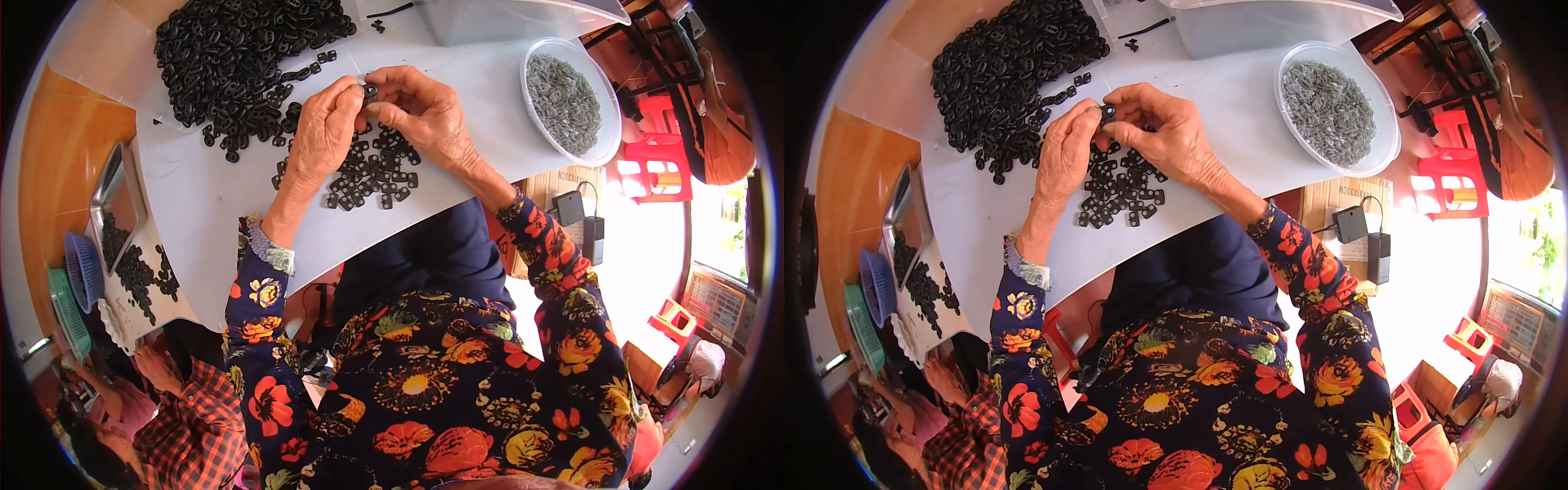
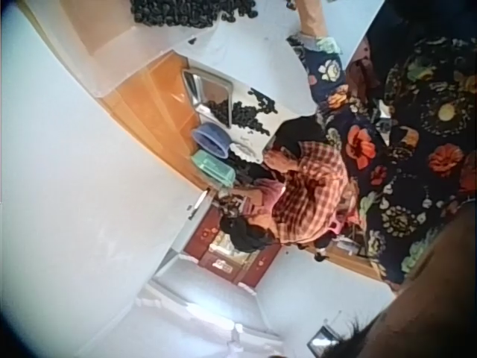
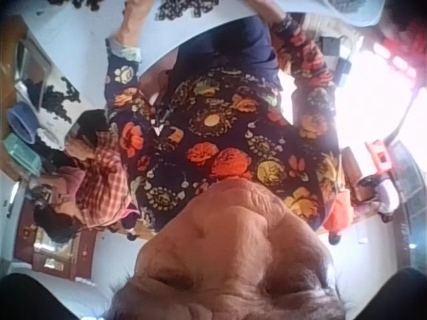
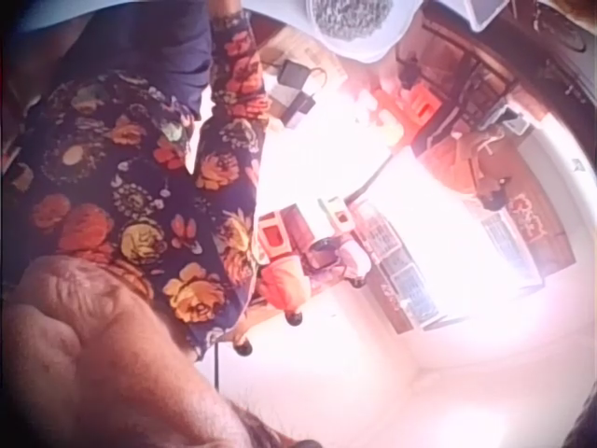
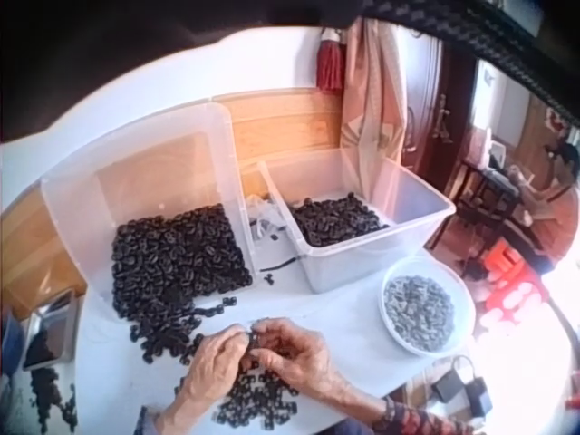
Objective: The person assembles small plastic components by hand, picking up plastic pieces and pins from the table and fitting them together.
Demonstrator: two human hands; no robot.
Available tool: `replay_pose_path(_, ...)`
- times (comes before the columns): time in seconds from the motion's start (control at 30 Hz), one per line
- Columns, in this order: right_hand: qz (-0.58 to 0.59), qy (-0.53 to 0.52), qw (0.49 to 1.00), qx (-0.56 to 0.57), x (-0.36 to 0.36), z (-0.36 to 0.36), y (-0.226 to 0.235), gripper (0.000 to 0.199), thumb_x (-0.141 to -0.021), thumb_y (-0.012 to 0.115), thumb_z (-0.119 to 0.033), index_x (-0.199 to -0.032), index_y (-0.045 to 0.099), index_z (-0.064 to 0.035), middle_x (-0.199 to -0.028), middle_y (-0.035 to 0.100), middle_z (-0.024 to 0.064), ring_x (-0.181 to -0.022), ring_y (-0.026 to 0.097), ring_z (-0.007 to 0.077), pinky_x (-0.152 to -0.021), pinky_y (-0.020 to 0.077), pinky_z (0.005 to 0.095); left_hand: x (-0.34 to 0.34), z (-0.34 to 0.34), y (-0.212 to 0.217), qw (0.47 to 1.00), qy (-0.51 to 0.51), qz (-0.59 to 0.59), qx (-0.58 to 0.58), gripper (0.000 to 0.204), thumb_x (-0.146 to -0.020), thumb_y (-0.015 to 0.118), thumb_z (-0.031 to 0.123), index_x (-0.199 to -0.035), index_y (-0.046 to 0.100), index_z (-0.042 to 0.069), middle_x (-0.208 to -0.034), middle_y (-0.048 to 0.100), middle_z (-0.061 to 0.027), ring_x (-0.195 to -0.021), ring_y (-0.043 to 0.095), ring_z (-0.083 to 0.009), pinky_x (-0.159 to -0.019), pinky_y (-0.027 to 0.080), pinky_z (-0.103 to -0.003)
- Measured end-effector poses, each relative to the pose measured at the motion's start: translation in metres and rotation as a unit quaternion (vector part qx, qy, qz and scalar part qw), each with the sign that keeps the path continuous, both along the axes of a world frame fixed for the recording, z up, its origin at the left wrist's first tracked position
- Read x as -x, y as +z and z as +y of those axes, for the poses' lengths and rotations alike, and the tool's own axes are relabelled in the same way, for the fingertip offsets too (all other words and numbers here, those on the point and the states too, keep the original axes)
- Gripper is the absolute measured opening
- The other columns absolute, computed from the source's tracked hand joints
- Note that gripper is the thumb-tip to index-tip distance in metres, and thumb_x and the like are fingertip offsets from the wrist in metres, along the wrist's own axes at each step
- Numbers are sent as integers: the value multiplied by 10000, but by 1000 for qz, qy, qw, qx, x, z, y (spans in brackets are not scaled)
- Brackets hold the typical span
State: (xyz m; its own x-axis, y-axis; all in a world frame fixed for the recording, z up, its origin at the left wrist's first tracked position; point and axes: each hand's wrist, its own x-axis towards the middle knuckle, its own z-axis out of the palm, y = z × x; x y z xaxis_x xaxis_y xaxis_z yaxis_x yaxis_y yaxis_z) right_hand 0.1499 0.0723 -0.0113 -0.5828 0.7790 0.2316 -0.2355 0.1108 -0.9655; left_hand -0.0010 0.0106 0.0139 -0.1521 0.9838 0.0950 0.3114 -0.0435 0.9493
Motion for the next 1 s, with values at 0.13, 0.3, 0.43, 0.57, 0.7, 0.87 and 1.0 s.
replay_pose_path(0.13,-69,-25,994,-82,1,-2,1,280,-791,699,-40,-1046,597,12,-742,626,26,-695,593,71,-653,505,237,-3,-1,-11,999,24,-9,-37,205,-919,440,150,-777,464,6,-608,394,-30,-566,364,-96,-511,370,-264)
replay_pose_path(0.3,-109,-73,979,-156,1,-4,5,303,-720,749,-41,-992,619,-6,-705,604,30,-651,583,84,-629,505,246,-9,-3,-13,997,27,9,-66,201,-920,434,134,-767,435,3,-614,372,-55,-564,337,-106,-504,364,-283)
replay_pose_path(0.43,-104,-94,968,-208,2,-5,6,310,-684,761,-33,-954,611,-9,-697,600,52,-621,582,120,-613,502,261,-13,-5,-13,996,39,15,-75,211,-924,437,138,-759,417,8,-605,351,-45,-560,324,-103,-494,348,-286)
replay_pose_path(0.57,-101,-96,964,-227,2,-5,5,275,-684,754,-29,-905,593,-3,-694,601,72,-615,593,151,-596,500,276,-17,-6,-13,997,43,-6,-65,228,-933,439,151,-754,410,12,-595,334,-27,-559,310,-90,-488,333,-271)
replay_pose_path(0.7,-98,-94,962,-238,1,-6,3,260,-697,741,-30,-900,582,5,-690,600,80,-615,599,163,-592,501,282,-19,-7,-21,996,49,-10,-70,247,-946,440,169,-753,412,17,-586,332,-11,-561,311,-75,-485,324,-261)
replay_pose_path(0.87,-103,-89,961,-240,2,-6,3,239,-718,718,-36,-897,566,9,-685,600,91,-607,601,182,-582,502,294,-20,-6,-20,996,56,-25,-65,248,-948,441,173,-757,422,16,-584,346,-8,-560,322,-72,-486,329,-262)
replay_pose_path(1.0,-109,-90,957,-252,1,-6,1,227,-731,702,-34,-897,553,8,-688,606,100,-607,612,202,-580,503,303,-23,-5,-21,995,57,-41,-72,250,-945,442,178,-758,438,12,-584,359,-11,-557,335,-77,-492,339,-262)
